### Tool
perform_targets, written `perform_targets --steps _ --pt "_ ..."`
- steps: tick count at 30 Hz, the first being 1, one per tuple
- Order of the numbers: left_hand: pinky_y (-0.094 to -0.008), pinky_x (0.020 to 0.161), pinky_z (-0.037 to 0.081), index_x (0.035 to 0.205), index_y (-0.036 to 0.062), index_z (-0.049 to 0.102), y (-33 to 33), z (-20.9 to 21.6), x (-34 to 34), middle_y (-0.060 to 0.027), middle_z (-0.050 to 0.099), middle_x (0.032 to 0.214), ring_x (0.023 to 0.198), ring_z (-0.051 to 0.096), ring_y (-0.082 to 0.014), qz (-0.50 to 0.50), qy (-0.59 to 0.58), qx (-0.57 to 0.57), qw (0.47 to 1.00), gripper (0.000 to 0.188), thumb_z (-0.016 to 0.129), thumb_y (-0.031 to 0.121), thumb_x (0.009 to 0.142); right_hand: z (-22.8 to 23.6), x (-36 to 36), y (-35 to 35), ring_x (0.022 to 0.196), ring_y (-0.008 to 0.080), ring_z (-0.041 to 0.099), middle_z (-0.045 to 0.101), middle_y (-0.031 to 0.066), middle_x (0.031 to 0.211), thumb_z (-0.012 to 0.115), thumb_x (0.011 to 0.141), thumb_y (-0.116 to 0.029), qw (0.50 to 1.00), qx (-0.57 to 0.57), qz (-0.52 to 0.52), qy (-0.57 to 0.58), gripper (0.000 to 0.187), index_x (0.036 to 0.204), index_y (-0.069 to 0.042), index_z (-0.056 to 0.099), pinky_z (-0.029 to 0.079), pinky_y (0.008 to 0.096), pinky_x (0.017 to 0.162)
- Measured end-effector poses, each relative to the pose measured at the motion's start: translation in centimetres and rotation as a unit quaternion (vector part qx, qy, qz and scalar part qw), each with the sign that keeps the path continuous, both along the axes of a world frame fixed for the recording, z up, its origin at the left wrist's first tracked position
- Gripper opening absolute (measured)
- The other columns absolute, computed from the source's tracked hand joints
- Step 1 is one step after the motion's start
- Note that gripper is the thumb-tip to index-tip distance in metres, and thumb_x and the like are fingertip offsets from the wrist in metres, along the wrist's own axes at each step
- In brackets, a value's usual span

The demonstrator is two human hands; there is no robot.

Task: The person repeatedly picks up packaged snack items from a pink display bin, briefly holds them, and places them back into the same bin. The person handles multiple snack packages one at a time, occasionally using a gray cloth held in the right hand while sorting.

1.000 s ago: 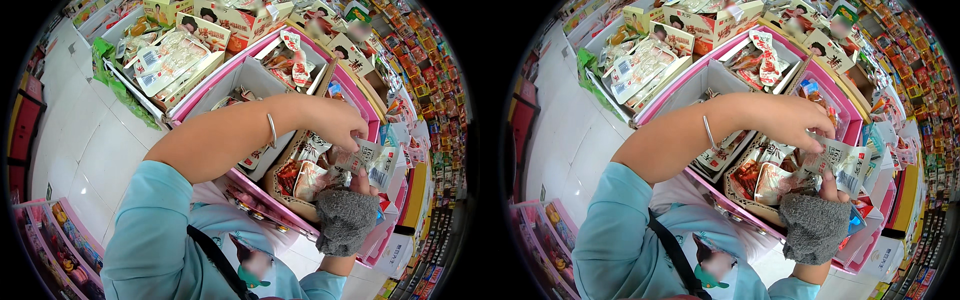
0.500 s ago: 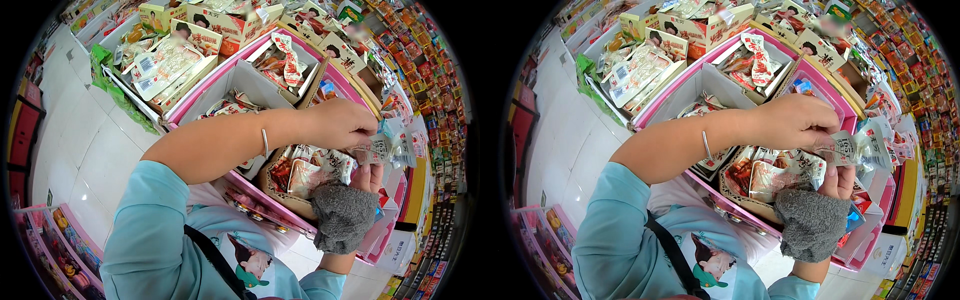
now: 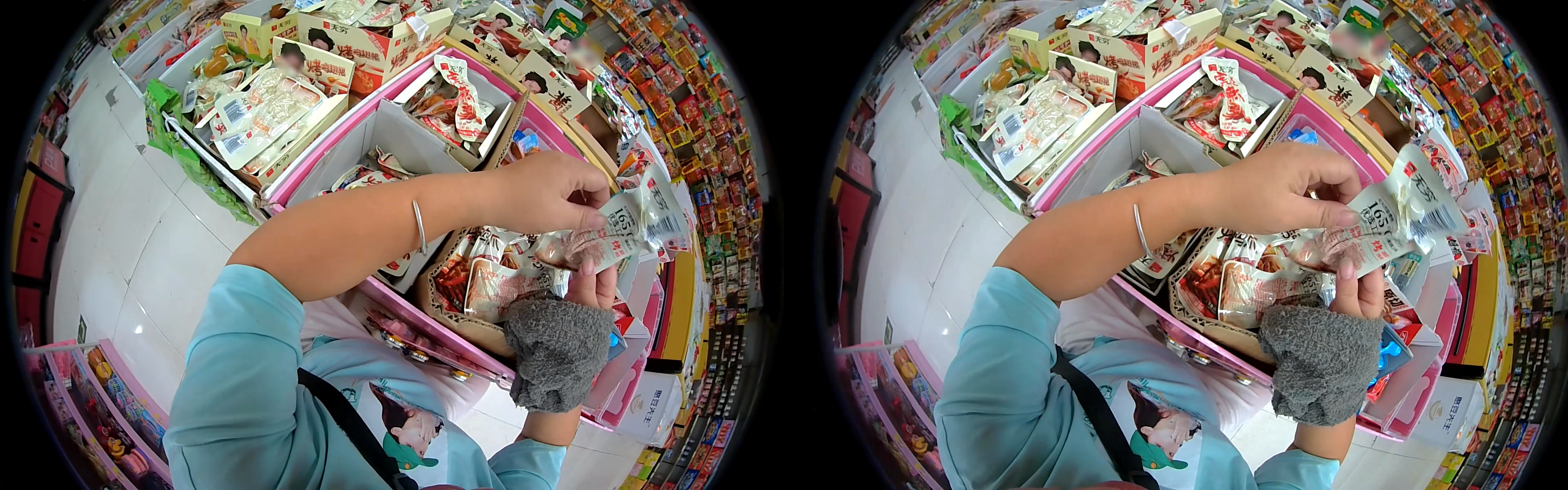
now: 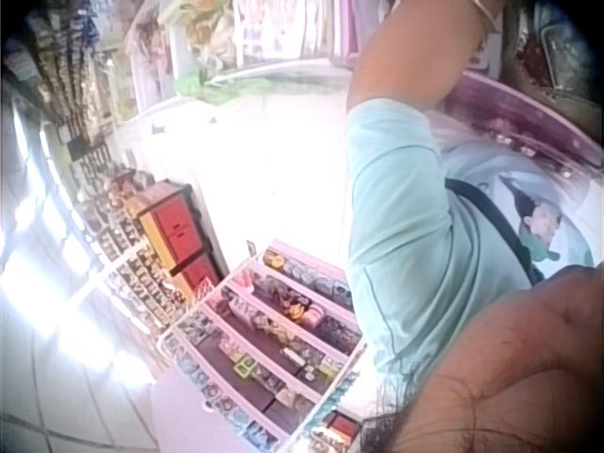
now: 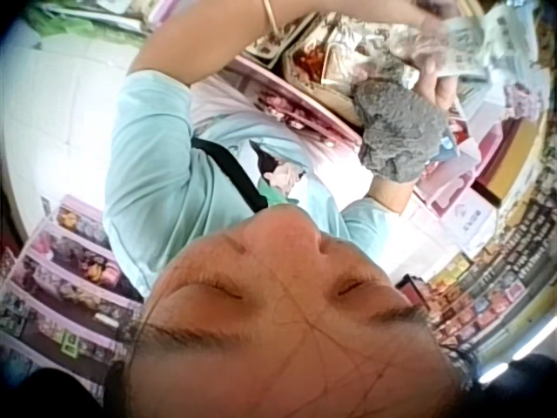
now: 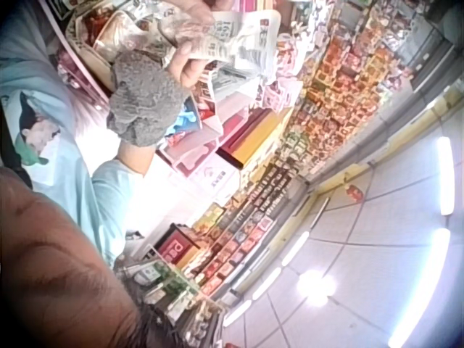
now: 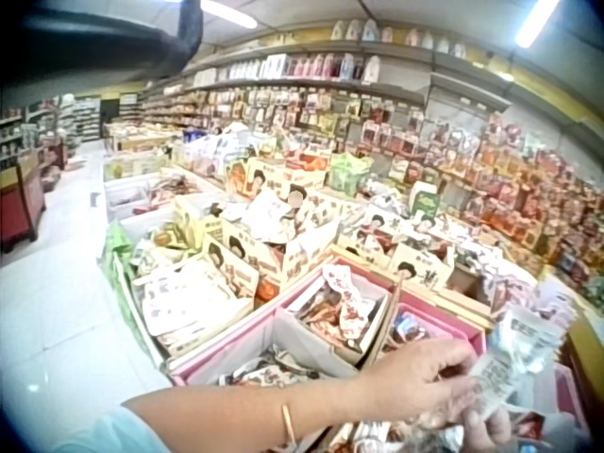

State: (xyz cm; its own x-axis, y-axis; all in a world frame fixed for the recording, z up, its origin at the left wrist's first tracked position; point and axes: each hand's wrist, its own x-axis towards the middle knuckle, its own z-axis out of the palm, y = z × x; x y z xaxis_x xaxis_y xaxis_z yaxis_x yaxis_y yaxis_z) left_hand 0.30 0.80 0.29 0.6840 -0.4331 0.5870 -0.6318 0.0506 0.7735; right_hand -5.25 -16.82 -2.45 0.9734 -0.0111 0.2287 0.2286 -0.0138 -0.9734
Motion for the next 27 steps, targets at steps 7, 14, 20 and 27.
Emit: perform_targets --steps 7,14,20,27 --pt "-0.0284 0.065 0.042 0.093 -0.0011 0.053 -0.5 -0.4 0.5 -0.011 0.058 0.079 0.073 0.055 -0.0169 0.003 0.065 -0.037 0.997 0.03 0.055 0.024 0.076 0.1 -0.3 0.2 0.089 0.0117 0.05 0.055 0.0057 0.097 0.049 0.083 -0.014 0.999 -0.019 0.014 0.031 0.027 0.105 0.001 0.05 0.038 0.0262 0.081" --pt "-0.0234 0.073 0.041 0.103 -0.001 0.049 -0.4 -0.4 0.4 -0.0057 0.055 0.09 0.083 0.05 -0.0093 -0.067 0.14 -0.068 0.986 0.027 0.05 0.016 0.082 1.7 -0.6 0.7 0.089 0.0122 0.051 0.055 0.0067 0.098 0.044 0.085 -0.013 0.994 -0.007 0.089 0.058 0.025 0.105 0.001 0.048 0.04 0.0263 0.079" --pt "-0.0231 0.078 0.04 0.108 -0.0012 0.046 -0.3 -0.2 0.2 -0.0051 0.053 0.099 0.091 0.05 -0.0092 -0.081 0.16 -0.066 0.982 0.029 0.049 0.014 0.083 1.6 -0.4 0.2 0.091 0.0134 0.05 0.054 0.0066 0.099 0.045 0.085 -0.014 0.993 -0.039 0.103 0.031 0.027 0.107 0.001 0.047 0.039 0.0271 0.081" --pt "-0.0233 0.078 0.04 0.11 -0.0016 0.045 0.2 0.1 0.0 -0.0043 0.053 0.097 0.088 0.05 -0.0092 -0.106 0.199 -0.082 0.971 0.031 0.049 0.014 0.083 2.7 -1.4 1.7 0.073 0.0125 0.053 0.056 0.0051 0.08 0.043 0.085 -0.025 0.97 0.176 0.072 0.15 0.026 0.093 -0.002 0.05 0.041 0.0275 0.073"
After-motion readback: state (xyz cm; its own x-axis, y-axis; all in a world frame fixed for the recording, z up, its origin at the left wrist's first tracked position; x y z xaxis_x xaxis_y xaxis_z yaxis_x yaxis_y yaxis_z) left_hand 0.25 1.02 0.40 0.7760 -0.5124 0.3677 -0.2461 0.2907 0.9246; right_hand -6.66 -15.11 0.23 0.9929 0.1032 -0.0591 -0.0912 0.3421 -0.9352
